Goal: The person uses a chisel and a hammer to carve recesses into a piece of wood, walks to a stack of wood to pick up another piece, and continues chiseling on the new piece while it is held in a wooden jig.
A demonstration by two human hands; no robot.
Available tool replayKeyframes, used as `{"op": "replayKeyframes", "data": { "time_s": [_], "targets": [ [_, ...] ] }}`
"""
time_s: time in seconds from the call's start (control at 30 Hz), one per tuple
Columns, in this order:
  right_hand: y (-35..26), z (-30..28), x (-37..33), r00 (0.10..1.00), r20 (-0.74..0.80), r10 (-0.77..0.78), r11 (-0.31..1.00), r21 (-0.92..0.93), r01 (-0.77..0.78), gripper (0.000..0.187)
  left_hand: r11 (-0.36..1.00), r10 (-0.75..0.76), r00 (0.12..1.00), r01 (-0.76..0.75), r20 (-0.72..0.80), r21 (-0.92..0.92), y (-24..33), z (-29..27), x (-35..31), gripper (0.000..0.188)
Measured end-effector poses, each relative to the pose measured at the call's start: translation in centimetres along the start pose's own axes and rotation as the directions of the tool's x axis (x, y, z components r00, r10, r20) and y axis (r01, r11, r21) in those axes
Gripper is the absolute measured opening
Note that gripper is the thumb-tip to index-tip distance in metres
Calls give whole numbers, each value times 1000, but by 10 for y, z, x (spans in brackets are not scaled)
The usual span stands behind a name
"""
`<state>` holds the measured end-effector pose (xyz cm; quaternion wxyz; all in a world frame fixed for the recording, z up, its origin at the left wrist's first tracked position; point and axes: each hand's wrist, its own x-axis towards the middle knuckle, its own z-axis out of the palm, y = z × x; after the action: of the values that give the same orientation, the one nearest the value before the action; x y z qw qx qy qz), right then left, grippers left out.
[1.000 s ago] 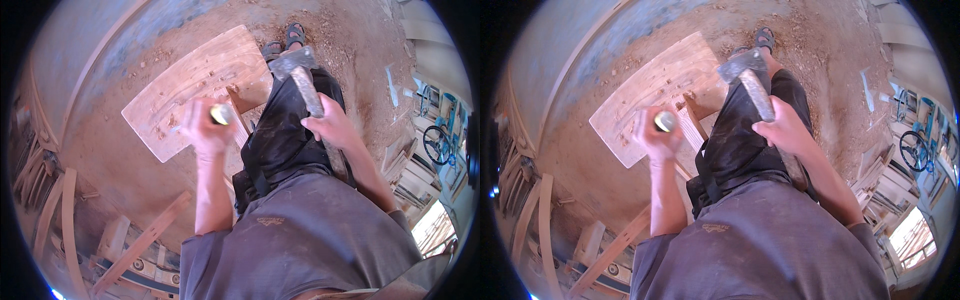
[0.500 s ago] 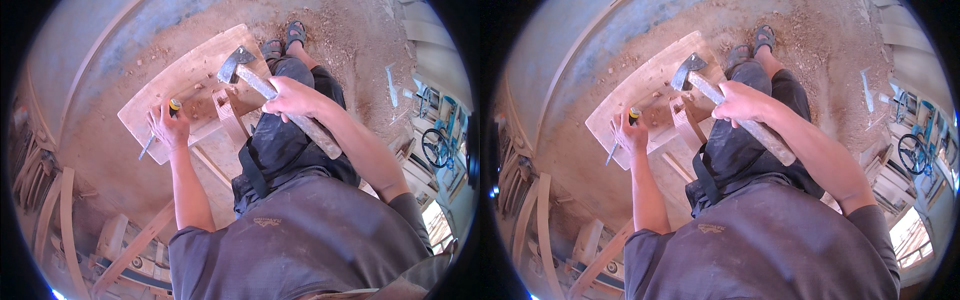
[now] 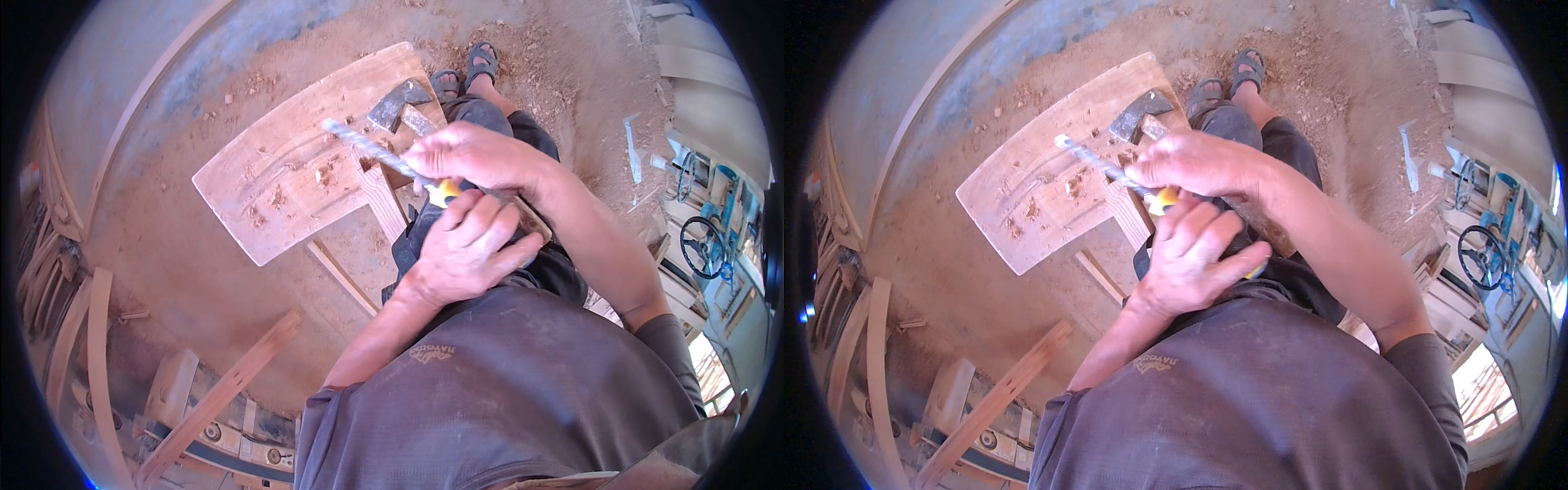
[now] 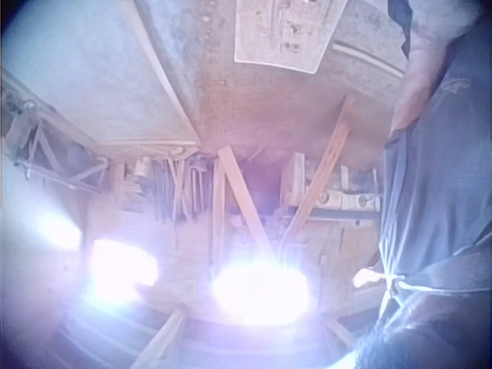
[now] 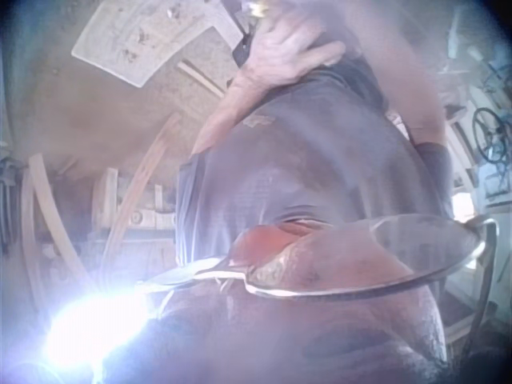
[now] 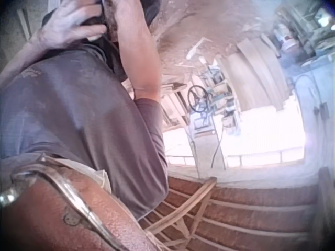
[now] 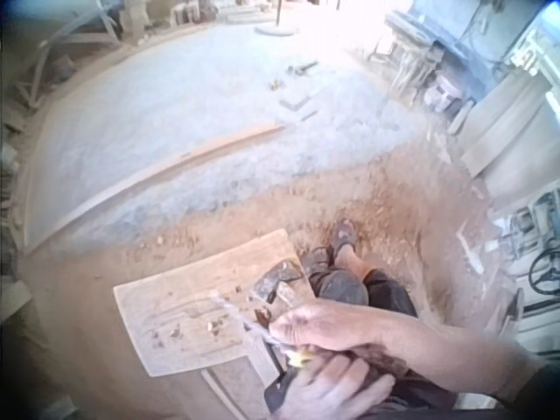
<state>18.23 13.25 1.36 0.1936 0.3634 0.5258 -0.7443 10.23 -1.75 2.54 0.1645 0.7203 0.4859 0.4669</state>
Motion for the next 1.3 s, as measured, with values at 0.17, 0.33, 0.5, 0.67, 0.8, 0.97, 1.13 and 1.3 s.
{"op": "replayKeyframes", "data": {
  "time_s": [0.17, 0.33, 0.5, 0.67, 0.8, 0.97, 1.13, 1.3],
  "targets": [
    [31, 2, -13, 999, -23, -38, 974, 224, 42, 36, 996, -6, 966, 28, 257, -82, 2, 13, -8, 46],
    [27, 1, -22, 975, -215, 50, 973, -209, -96, 41, 737, -665, 719, 676, -204, -20, -14, -1, -54, 50],
    [53, -7, -15, 915, -289, -280, 462, -877, -135, 47, 16, -961, -7, 997, -278, -80, -58, 40, -92, 70],
    [68, -11, 8, 860, -186, -475, 384, -923, 13, 30, -91, -967, -100, 995, -236, -46, -62, 47, -83, 62],
    [60, -15, 36, 907, -65, -417, 250, -967, 45, 20, -37, -958, -31, 999, -286, 17, -61, 47, -79, 51],
    [45, -12, 57, 951, -3, -309, 247, -966, 77, 15, -10, -956, -24, 999, -292, -50, -61, 48, -79, 48],
    [45, 5, 61, 919, -108, -378, 264, -965, -5, 12, -13, -941, -28, 999, -338, -46, -58, 51, -78, 49],
    [61, 21, 63, 837, -218, -501, 241, -965, -107, 15, -27, -942, -34, 999, -333, -28, -58, 49, -76, 51]
  ]
}}
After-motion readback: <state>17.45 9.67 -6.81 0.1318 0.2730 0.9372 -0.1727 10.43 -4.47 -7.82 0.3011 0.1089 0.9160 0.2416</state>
